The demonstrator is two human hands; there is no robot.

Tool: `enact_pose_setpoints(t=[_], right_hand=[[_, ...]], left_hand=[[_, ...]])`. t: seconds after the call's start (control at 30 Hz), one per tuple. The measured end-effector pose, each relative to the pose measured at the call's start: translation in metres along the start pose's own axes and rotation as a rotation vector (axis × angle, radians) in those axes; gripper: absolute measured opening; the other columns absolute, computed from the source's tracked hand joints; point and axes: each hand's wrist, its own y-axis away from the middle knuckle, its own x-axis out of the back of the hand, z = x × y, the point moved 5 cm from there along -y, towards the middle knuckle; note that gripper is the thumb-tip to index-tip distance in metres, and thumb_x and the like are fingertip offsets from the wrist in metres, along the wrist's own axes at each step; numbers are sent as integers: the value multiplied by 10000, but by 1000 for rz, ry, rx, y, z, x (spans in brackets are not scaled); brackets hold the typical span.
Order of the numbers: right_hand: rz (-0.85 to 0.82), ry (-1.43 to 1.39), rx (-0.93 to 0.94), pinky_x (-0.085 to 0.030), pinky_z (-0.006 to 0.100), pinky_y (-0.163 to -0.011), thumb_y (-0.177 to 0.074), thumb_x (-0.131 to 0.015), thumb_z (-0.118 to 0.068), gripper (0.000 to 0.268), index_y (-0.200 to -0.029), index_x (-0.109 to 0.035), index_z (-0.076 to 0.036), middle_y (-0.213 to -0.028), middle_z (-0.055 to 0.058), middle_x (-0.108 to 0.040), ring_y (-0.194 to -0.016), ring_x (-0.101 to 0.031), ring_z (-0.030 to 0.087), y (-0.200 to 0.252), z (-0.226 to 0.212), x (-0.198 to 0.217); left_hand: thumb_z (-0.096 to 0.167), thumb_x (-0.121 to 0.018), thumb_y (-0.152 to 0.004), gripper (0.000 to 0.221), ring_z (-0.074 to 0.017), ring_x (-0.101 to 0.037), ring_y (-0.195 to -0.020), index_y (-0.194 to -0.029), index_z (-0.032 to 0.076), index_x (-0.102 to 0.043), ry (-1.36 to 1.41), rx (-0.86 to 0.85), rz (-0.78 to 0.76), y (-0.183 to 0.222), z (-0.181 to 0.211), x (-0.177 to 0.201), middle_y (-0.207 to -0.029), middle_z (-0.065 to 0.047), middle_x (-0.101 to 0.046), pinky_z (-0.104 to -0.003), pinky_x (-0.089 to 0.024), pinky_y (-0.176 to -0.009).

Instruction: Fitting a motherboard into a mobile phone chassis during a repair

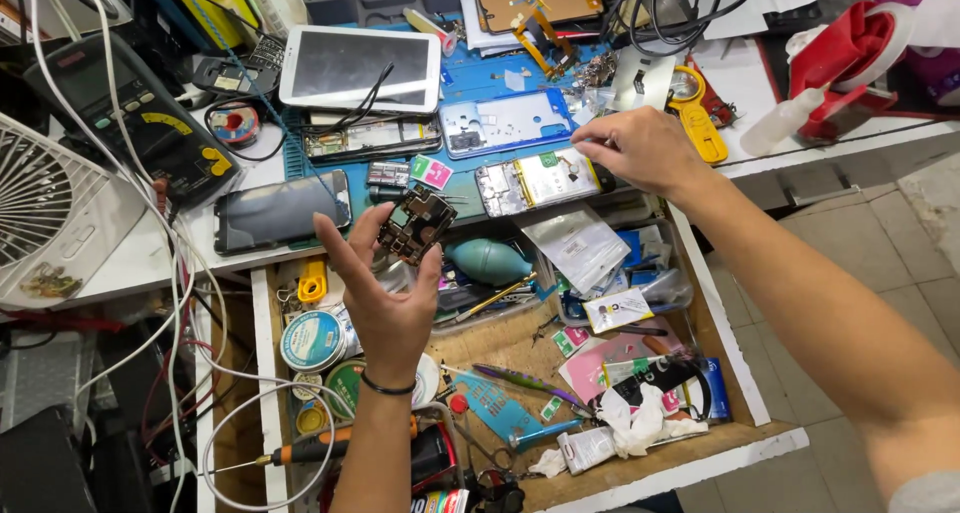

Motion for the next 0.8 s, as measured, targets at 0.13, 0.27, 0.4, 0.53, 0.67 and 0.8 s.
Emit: enact_pose_setpoints(t=[0.13,0.27,0.4,0.53,0.67,0.8], right_hand=[[-30,81,22,-570,360,-757,-962,-715,-395,167,-1066,-774,-278,-899,-48,-766,-844,-740,205,5,-19,2],[-48,272,51,-579,356,-730,-927,-705,-472,252,-1030,-770,-251,-908,-38,-756,-814,-743,206,8,-32,0],[-114,299,-4,-591,398,-742,-919,-701,-382,145,-959,-734,-247,-917,-66,-728,-841,-739,226,2,-33,-8],[-187,214,-84,-596,446,-780,-903,-678,-400,152,-977,-722,-275,-963,-65,-726,-889,-735,271,-5,-21,-16],[-203,106,-132,-586,445,-781,-894,-711,-342,119,-976,-737,-259,-946,-82,-730,-886,-743,238,-7,-16,-16],[-213,64,-146,-573,465,-818,-878,-717,-289,116,-978,-718,-229,-930,-49,-739,-939,-739,289,-6,-23,-9]], left_hand=[[1,-819,-866,1209,-436,-505,-1370,-1639,195,90,-4,-14,-6,0,1,-1,-1376,-195,-625,-539,-479,-1051],[5,-821,-863,1200,-423,-511,-1370,-1640,176,77,-12,-15,-4,1,1,0,-1373,-189,-630,-518,-482,-1049],[15,-825,-861,1188,-419,-520,-1362,-1640,158,61,-18,-14,2,0,0,0,-1364,-186,-636,-512,-487,-1042],[9,-825,-858,1189,-420,-528,-1352,-1641,162,56,-21,-19,14,-1,2,0,-1360,-190,-637,-515,-495,-1032],[19,-829,-855,1185,-409,-534,-1349,-1639,157,50,-21,-19,12,-2,3,0,-1352,-189,-640,-511,-497,-1028],[17,-821,-857,1182,-407,-545,-1335,-1640,166,52,-24,-10,8,-1,6,0,-1365,-188,-630,-519,-500,-1018]])
